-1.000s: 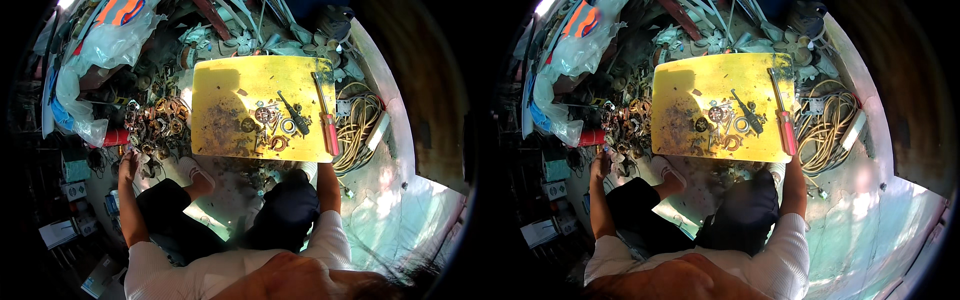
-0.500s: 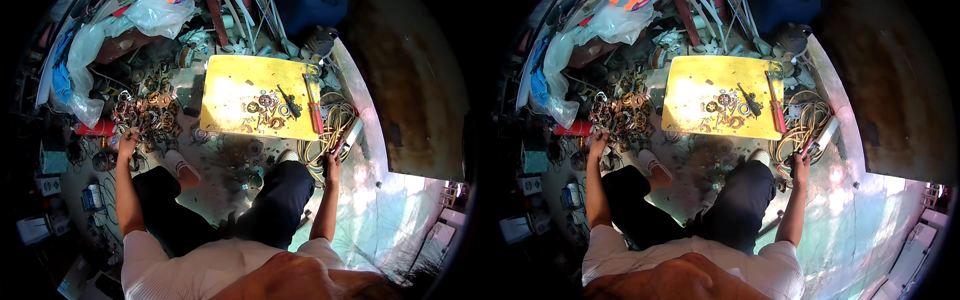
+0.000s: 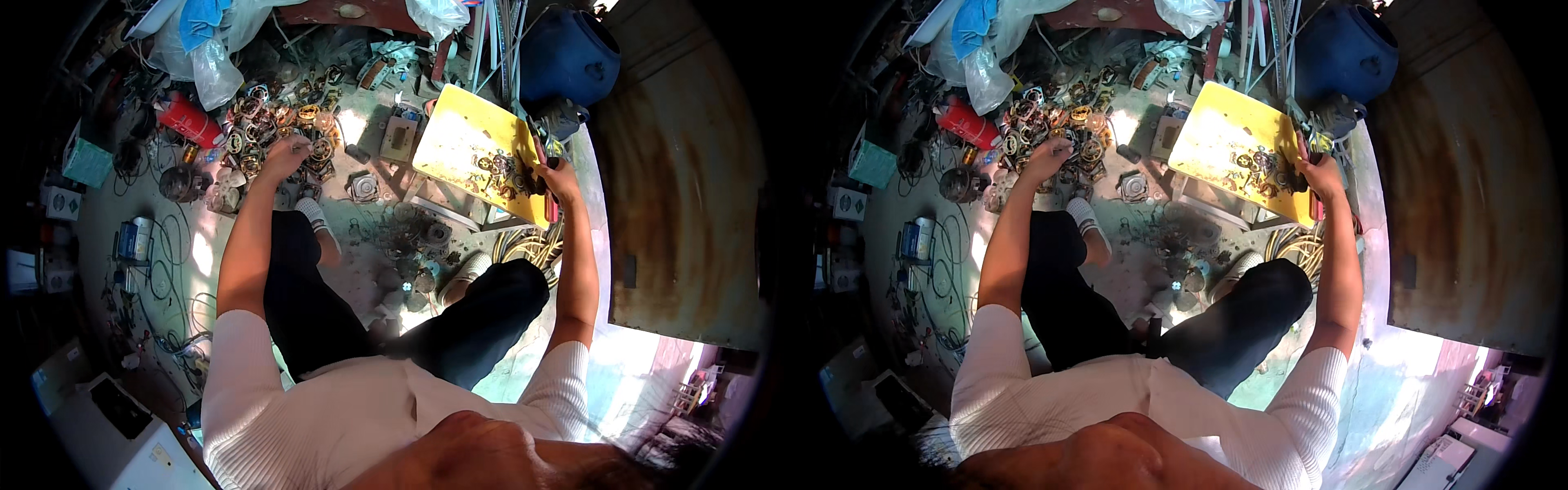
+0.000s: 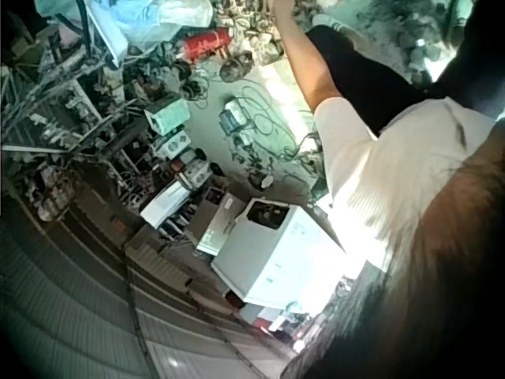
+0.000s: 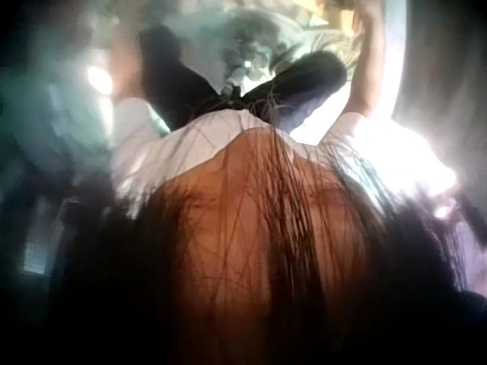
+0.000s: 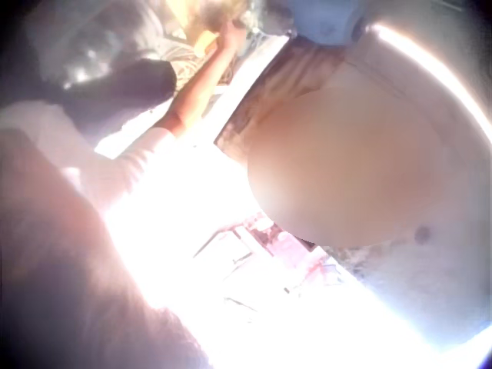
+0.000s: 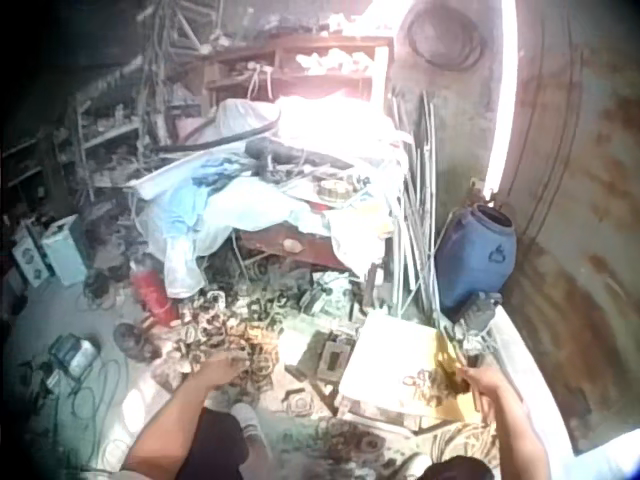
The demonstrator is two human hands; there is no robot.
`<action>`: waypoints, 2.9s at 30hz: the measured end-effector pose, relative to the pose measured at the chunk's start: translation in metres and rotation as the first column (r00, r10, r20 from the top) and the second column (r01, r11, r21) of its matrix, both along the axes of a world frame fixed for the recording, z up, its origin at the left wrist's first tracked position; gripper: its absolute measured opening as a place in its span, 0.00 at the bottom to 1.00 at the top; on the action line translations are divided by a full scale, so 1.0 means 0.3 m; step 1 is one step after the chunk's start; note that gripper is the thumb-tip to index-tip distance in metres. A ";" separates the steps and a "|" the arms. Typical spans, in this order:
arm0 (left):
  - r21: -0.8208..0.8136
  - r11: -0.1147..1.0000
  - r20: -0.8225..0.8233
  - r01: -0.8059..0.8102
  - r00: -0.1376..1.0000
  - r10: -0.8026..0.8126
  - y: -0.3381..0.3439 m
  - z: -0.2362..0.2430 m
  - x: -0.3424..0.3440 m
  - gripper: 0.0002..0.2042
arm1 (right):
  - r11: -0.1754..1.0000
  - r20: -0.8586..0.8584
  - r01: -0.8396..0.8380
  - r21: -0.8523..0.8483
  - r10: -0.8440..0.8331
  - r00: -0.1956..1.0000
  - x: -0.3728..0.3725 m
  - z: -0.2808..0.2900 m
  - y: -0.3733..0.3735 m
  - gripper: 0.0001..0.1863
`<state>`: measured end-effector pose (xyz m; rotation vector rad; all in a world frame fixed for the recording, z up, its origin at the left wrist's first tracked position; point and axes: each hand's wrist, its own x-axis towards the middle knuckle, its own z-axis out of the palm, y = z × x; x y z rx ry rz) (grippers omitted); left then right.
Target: The person manipulates a small electric motor component by hand, using a screwdriver and pliers to pry and detach pieces, then retrieves another motor part from a pile and continues prying it with a screwdriver.
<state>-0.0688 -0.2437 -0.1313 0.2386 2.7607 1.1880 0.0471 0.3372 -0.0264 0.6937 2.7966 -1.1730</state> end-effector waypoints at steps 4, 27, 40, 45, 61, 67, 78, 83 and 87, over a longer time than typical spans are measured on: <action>0.037 0.999 -0.003 -0.019 1.000 0.019 -0.024 0.029 0.042 0.16 | 0.931 -0.001 -0.006 0.364 0.007 1.000 -0.113 -0.093 0.024 0.23; 0.020 0.996 0.057 -0.088 0.995 0.087 -0.243 -0.062 0.081 0.21 | 0.833 0.085 -0.177 0.524 0.156 0.984 -0.014 -0.157 -0.063 0.49; 0.066 0.979 0.253 -0.192 0.952 0.170 -0.348 -0.107 0.098 0.22 | 0.864 -0.115 -0.081 0.497 0.158 0.981 0.004 -0.163 -0.067 0.46; -0.019 0.981 0.198 -0.195 0.961 0.195 -0.307 -0.024 0.116 0.20 | 0.844 -0.018 -0.120 0.523 0.151 0.988 0.032 -0.125 -0.089 0.43; 0.546 0.831 -0.323 -0.110 0.887 0.330 0.257 0.346 -0.057 0.21 | 0.712 -0.308 -0.618 0.332 0.702 0.642 0.011 -0.392 -1.112 0.19; 0.701 0.673 -0.014 -0.237 0.939 0.344 0.289 0.347 -0.086 0.20 | 0.859 0.019 0.015 -0.512 -0.006 1.000 -0.301 -1.017 -1.296 0.16; -0.018 0.905 -0.195 0.426 0.886 -0.421 0.461 0.258 0.028 0.20 | 0.849 0.356 0.513 0.127 -0.522 0.775 -0.735 -1.429 -0.979 0.27; -0.014 0.904 -0.181 0.427 0.888 -0.423 0.469 0.252 -0.045 0.20 | 0.832 0.401 0.536 0.142 -0.544 0.737 -0.814 -1.338 -0.932 0.31; -0.016 0.915 -0.169 0.403 0.901 -0.400 0.459 0.240 -0.076 0.20 | 0.883 0.377 0.464 0.072 -0.455 0.807 -0.842 -1.367 -0.962 0.34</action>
